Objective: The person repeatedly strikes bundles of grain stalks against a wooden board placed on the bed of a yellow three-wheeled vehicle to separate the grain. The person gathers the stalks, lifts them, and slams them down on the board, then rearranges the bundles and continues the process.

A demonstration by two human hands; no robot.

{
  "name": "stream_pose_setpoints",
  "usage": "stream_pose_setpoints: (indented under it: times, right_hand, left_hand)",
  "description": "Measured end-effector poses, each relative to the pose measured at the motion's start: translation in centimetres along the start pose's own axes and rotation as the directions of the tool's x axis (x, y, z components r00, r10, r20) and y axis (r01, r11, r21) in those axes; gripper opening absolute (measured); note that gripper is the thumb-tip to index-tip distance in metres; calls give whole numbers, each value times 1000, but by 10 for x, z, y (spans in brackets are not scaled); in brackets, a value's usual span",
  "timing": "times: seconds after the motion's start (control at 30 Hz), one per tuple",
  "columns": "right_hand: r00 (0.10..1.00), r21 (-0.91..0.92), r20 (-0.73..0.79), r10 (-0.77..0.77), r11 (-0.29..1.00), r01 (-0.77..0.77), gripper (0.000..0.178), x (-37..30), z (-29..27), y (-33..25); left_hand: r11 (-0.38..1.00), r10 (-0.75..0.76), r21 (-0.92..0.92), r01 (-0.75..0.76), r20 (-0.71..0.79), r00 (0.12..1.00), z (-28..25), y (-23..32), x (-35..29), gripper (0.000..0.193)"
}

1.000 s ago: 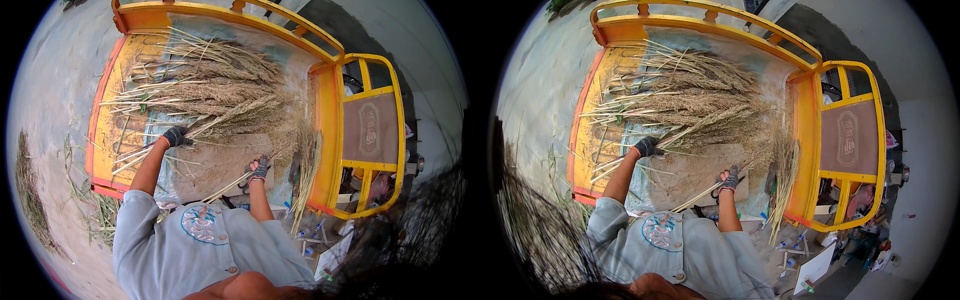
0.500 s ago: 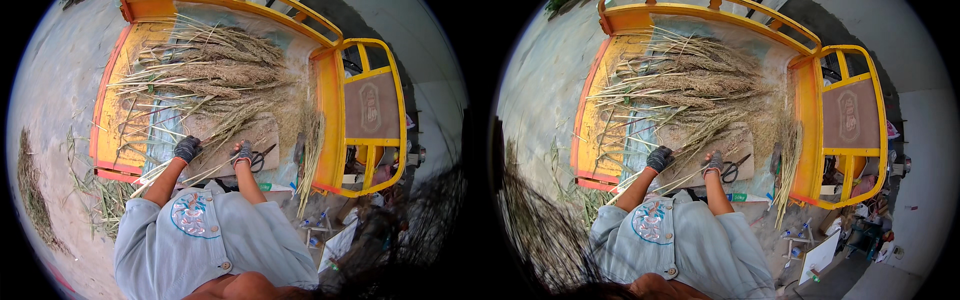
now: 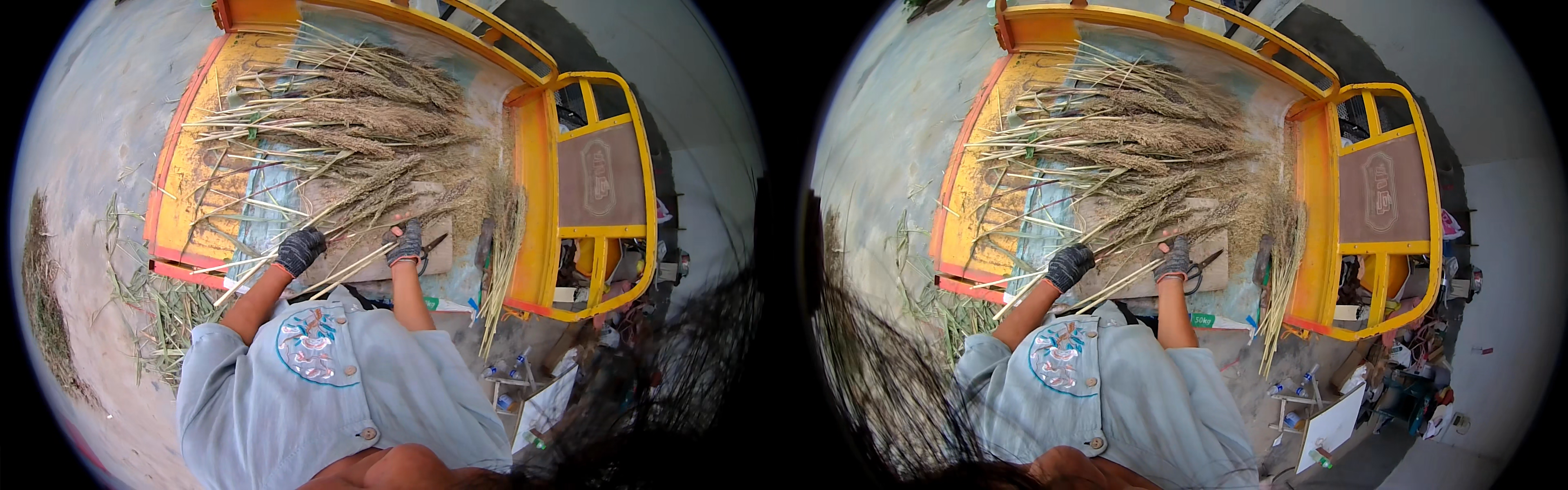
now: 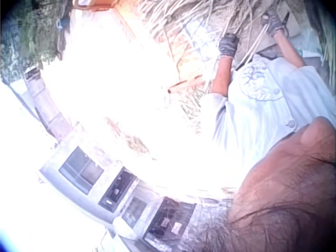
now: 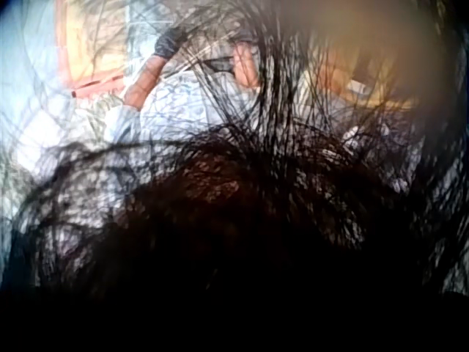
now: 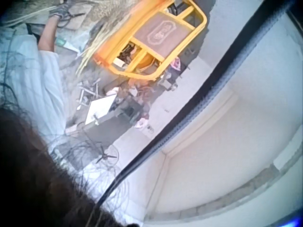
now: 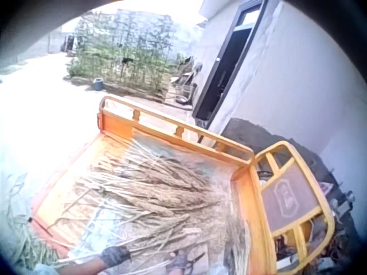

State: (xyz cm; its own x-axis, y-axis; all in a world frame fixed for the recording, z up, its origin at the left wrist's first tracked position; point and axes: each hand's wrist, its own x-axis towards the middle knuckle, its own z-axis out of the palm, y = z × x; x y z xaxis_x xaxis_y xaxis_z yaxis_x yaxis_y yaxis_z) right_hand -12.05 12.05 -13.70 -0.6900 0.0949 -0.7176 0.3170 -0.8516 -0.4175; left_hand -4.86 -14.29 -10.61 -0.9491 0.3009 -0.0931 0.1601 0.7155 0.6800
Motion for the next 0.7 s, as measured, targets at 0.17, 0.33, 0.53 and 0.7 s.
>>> stream_pose_setpoints:
  times: [0.17, 0.33, 0.53, 0.7]
  right_hand:
    - [998, -117, -60, -32, 993, 24, 9, -10, 13, 5]
    - [998, -90, -61, 24, 996, -29, 12, -33, 23, 21]
    - [987, -129, -161, -23, 992, 2, 23, -32, 9, 16]
    - [999, -167, -32, -15, 986, 9, 15, -28, 16, 18]
  left_hand:
    - [999, 7, -37, -4, 76, 997, 7, -2, -6, 26]
    - [983, -115, 142, 118, -30, 993, 5, 54, 26, 28]
    - [980, -173, 103, 169, 31, 984, -2, 74, 26, 20]
    - [975, -217, 37, 218, -24, 976, -1, 64, 21, 22]
